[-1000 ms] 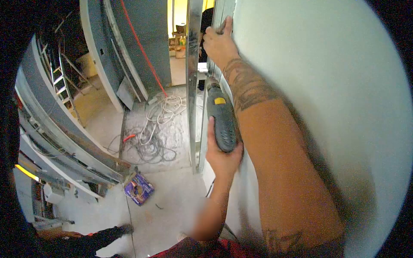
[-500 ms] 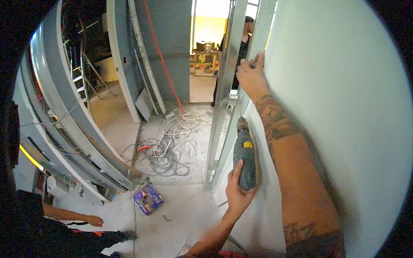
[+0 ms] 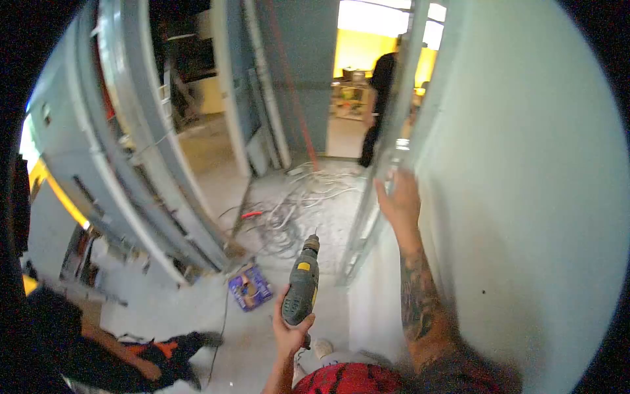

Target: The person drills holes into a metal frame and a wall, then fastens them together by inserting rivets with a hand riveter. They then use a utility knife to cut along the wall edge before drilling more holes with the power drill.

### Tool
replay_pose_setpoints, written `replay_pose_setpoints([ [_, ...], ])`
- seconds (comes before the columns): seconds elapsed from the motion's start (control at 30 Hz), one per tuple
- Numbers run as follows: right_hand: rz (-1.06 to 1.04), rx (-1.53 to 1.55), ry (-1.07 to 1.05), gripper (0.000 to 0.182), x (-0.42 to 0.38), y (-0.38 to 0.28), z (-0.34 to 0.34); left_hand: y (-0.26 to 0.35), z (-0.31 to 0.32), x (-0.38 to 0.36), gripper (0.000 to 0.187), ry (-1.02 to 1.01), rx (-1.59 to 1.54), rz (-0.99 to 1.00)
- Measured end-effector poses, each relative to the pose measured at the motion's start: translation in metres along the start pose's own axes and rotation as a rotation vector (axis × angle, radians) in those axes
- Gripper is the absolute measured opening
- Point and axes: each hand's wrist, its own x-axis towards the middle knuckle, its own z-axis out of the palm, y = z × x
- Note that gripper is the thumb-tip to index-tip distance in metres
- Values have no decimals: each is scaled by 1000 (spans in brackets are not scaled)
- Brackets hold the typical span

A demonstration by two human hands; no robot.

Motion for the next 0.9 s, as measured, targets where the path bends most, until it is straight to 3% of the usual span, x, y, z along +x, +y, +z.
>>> replay_pose_setpoints([
  [0.03, 77, 256, -164, 43, -32, -1, 25, 4, -10, -8, 82, 73, 10, 11],
  [0.07, 219, 282, -538, 48, -52, -2, 57, 7, -20, -9, 82, 86, 206, 106],
  [0.1, 151, 377, -772, 56, -88, 4, 92, 9, -33, -14, 81, 121, 413, 176],
  [0.13, 172, 474, -1089, 64, -123, 17, 137, 3, -44, -18, 82, 141, 409, 189],
  [0.2, 507, 977, -1612, 74, -189, 3, 180, 19, -58, -34, 80, 152, 411, 41],
  [0.23, 699, 1205, -1838, 79, -210, -9, 183, 11, -68, -40, 82, 174, 418, 123],
  [0.27, 654, 1108, -2036, 79, -233, -6, 191, 24, -63, -52, 84, 210, 466, 59],
  [0.3, 720, 1314, -2108, 82, -255, -5, 199, 33, -69, -69, 84, 375, 463, 43],
  [0.33, 825, 1521, -2139, 88, -265, -12, 210, 40, -74, -81, 83, 334, 523, -1],
  [0.37, 809, 1435, -2284, 88, -272, -26, 208, 41, -67, -91, 83, 277, 580, -49],
  [0.47, 1050, 1435, -2197, 92, -295, -50, 181, 0, -61, -119, 83, 410, 649, -20],
  [0.57, 827, 1110, -2455, 86, -325, -58, 187, -12, -59, -155, 82, 402, 698, -189],
  [0.6, 980, 1085, -2517, 77, -343, -58, 191, -19, -59, -172, 82, 432, 634, -112],
  [0.63, 980, 1061, -2548, 77, -356, -57, 194, -26, -59, -187, 83, 459, 572, -34],
  [0.7, 893, 981, -2710, 71, -373, -74, 183, -25, -56, -216, 88, 474, 578, -43],
  [0.77, 875, 927, -2818, 66, -384, -98, 164, -6, -57, -241, 92, 619, 76, -258],
  [0.83, 433, 913, -2911, 66, -400, -125, 143, 6, -60, -263, 93, 714, 173, -324],
  [0.9, 368, 825, -2960, 64, -426, -139, 140, 11, -56, -287, 93, 818, 263, -391],
])
